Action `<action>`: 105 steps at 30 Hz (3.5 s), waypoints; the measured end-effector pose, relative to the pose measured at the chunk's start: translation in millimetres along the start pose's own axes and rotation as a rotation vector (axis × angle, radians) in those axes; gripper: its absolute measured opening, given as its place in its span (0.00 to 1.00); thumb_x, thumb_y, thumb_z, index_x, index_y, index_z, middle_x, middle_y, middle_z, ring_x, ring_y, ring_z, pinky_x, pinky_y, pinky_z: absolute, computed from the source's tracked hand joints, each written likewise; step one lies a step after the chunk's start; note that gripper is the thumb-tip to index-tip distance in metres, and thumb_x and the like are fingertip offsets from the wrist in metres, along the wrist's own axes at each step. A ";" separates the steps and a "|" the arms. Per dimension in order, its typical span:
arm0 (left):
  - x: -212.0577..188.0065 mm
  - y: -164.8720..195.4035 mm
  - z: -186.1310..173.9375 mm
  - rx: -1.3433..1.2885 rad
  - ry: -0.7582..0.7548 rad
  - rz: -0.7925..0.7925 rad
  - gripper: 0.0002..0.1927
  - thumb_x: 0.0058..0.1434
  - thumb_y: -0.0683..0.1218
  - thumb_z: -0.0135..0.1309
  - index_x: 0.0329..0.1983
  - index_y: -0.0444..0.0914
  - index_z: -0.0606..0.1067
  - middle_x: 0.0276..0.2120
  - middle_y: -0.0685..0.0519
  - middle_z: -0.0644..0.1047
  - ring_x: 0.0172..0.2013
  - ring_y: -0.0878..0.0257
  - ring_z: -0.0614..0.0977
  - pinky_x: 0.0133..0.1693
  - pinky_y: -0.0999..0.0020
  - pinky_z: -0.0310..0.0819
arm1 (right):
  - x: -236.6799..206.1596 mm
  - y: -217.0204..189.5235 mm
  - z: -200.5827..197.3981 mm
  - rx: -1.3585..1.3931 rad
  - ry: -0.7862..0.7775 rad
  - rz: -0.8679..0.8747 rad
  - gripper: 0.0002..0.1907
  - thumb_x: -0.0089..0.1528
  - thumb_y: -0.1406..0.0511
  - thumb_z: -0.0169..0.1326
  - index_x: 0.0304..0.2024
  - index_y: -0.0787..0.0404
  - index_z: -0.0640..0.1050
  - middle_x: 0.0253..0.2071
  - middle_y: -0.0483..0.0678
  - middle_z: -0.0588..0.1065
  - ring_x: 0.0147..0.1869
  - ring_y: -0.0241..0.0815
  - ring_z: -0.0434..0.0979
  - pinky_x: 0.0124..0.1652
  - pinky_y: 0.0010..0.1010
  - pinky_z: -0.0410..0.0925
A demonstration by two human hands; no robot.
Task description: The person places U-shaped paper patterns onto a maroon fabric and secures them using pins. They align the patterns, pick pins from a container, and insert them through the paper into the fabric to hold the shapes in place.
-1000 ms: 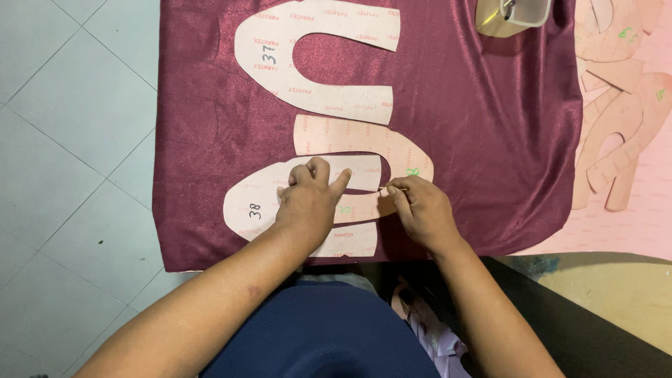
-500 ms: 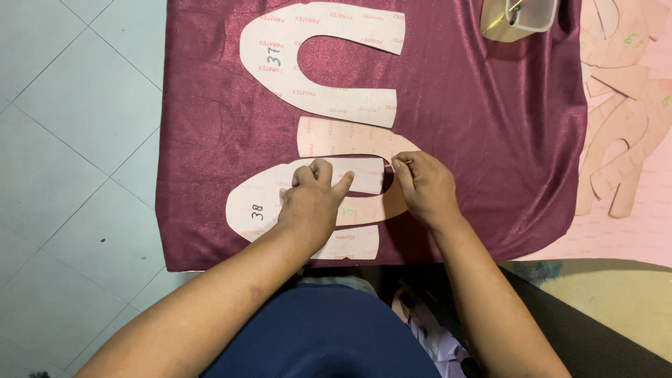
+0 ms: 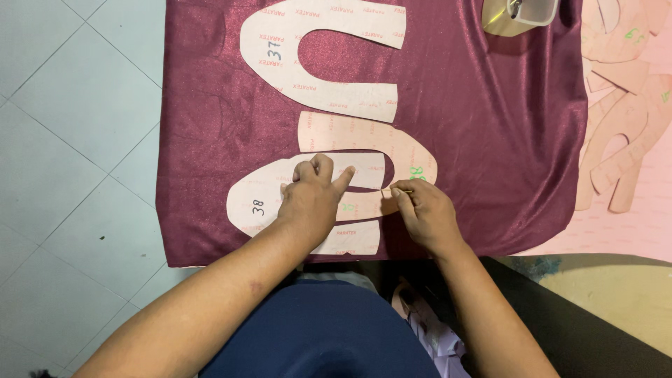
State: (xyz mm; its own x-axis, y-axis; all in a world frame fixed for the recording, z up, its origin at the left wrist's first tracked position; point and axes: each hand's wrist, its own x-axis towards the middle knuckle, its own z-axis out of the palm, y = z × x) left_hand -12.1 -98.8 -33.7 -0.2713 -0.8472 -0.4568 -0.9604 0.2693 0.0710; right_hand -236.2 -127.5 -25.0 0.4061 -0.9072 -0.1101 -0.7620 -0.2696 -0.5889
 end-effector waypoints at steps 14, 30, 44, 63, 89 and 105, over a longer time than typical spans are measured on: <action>-3.5 -0.4 3.7 -0.092 0.050 -0.005 0.37 0.60 0.48 0.55 0.74 0.54 0.60 0.52 0.39 0.63 0.41 0.49 0.69 0.27 0.65 0.80 | -0.5 -5.0 12.3 0.105 0.033 0.003 0.08 0.67 0.65 0.54 0.42 0.62 0.81 0.38 0.50 0.81 0.40 0.45 0.83 0.40 0.32 0.74; -13.3 -10.3 0.9 -0.099 0.199 0.031 0.31 0.52 0.43 0.56 0.62 0.36 0.68 0.50 0.42 0.68 0.43 0.55 0.74 0.27 0.71 0.82 | -5.0 -1.7 11.2 0.108 0.076 0.148 0.08 0.67 0.65 0.55 0.43 0.63 0.81 0.39 0.50 0.82 0.40 0.43 0.83 0.41 0.31 0.74; -38.7 -39.3 11.8 -0.566 0.263 -0.044 0.18 0.52 0.35 0.51 0.47 0.29 0.70 0.54 0.40 0.69 0.51 0.46 0.75 0.47 0.58 0.78 | 3.7 37.6 25.3 0.451 0.172 0.356 0.14 0.70 0.64 0.50 0.53 0.66 0.77 0.47 0.56 0.76 0.51 0.50 0.78 0.52 0.37 0.73; -59.4 -40.9 11.4 -0.409 0.114 0.078 0.23 0.57 0.34 0.44 0.58 0.25 0.67 0.64 0.39 0.60 0.60 0.47 0.69 0.53 0.60 0.75 | 30.4 36.5 -8.4 -0.023 -0.011 0.764 0.45 0.40 0.60 0.77 0.54 0.67 0.70 0.59 0.59 0.68 0.54 0.53 0.77 0.49 0.39 0.74; -65.5 -7.0 -18.9 -0.367 -0.099 -0.302 0.41 0.54 0.35 0.54 0.72 0.49 0.60 0.74 0.51 0.51 0.70 0.41 0.56 0.62 0.55 0.65 | -19.1 236.7 -152.2 0.701 0.485 0.579 0.11 0.68 0.67 0.51 0.43 0.70 0.79 0.37 0.50 0.76 0.34 0.38 0.75 0.34 0.27 0.71; -63.2 -1.6 34.3 -0.379 0.210 -0.381 0.28 0.60 0.35 0.44 0.66 0.36 0.66 0.73 0.49 0.57 0.70 0.44 0.59 0.64 0.55 0.65 | 45.0 23.0 15.8 0.373 -0.390 -0.201 0.11 0.68 0.63 0.53 0.48 0.63 0.80 0.44 0.50 0.82 0.48 0.41 0.83 0.49 0.30 0.74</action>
State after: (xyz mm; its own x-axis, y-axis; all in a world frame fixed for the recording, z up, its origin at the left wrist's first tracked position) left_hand 8.7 -29.9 -35.3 0.1289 -0.9352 -0.3297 -0.9378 -0.2230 0.2660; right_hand -227.5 -169.4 -56.1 0.7342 -0.6448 -0.2126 -0.4502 -0.2280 -0.8633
